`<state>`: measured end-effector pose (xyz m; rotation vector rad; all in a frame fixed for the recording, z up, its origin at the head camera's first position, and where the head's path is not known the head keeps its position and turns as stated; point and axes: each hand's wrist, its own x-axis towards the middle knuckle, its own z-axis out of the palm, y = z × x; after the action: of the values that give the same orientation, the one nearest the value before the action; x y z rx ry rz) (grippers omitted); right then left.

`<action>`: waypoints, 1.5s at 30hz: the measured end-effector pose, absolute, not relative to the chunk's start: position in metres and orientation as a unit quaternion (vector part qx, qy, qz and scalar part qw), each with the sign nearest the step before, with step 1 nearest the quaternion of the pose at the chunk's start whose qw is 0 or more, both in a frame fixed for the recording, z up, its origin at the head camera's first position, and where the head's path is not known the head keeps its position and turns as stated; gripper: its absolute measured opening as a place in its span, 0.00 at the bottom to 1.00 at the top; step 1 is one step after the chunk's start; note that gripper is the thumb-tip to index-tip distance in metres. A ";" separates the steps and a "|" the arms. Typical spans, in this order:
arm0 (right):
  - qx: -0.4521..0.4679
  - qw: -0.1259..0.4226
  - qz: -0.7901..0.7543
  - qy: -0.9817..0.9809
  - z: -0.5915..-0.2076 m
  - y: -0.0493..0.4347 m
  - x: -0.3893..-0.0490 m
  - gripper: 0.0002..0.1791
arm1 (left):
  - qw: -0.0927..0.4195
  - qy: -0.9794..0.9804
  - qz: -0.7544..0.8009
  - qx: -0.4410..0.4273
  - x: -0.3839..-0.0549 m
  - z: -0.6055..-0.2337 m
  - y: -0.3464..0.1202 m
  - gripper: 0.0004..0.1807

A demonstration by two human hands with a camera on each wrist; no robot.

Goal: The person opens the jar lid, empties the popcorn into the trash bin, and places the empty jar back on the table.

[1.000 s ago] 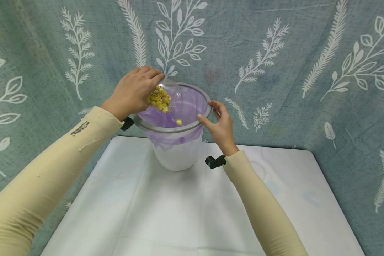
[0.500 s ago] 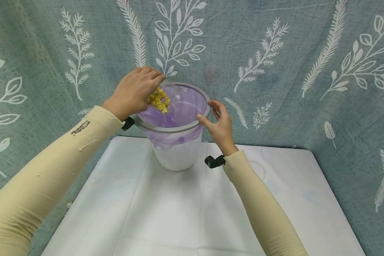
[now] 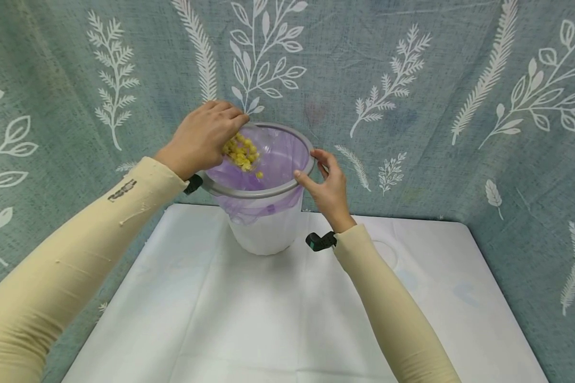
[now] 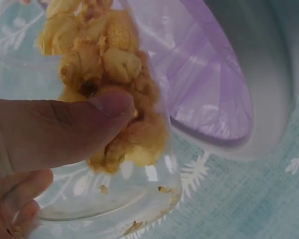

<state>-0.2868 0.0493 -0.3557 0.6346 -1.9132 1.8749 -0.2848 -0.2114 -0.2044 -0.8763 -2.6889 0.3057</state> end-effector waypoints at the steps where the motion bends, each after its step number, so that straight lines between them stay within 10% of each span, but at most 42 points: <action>1: 0.226 0.193 0.668 -0.683 -0.356 0.049 -0.287 0.37 | 0.150 -0.934 0.107 -0.306 -0.285 -0.205 -0.211 0.39; 45: 0.218 0.194 0.659 -0.694 -0.360 0.051 -0.292 0.37 | 0.176 -0.911 0.157 -0.339 -0.284 -0.199 -0.197 0.33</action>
<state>-0.2922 0.0512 -0.3603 0.6125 -1.9458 1.8473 -0.2840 -0.1966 -0.1990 -0.9600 -2.5792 0.4444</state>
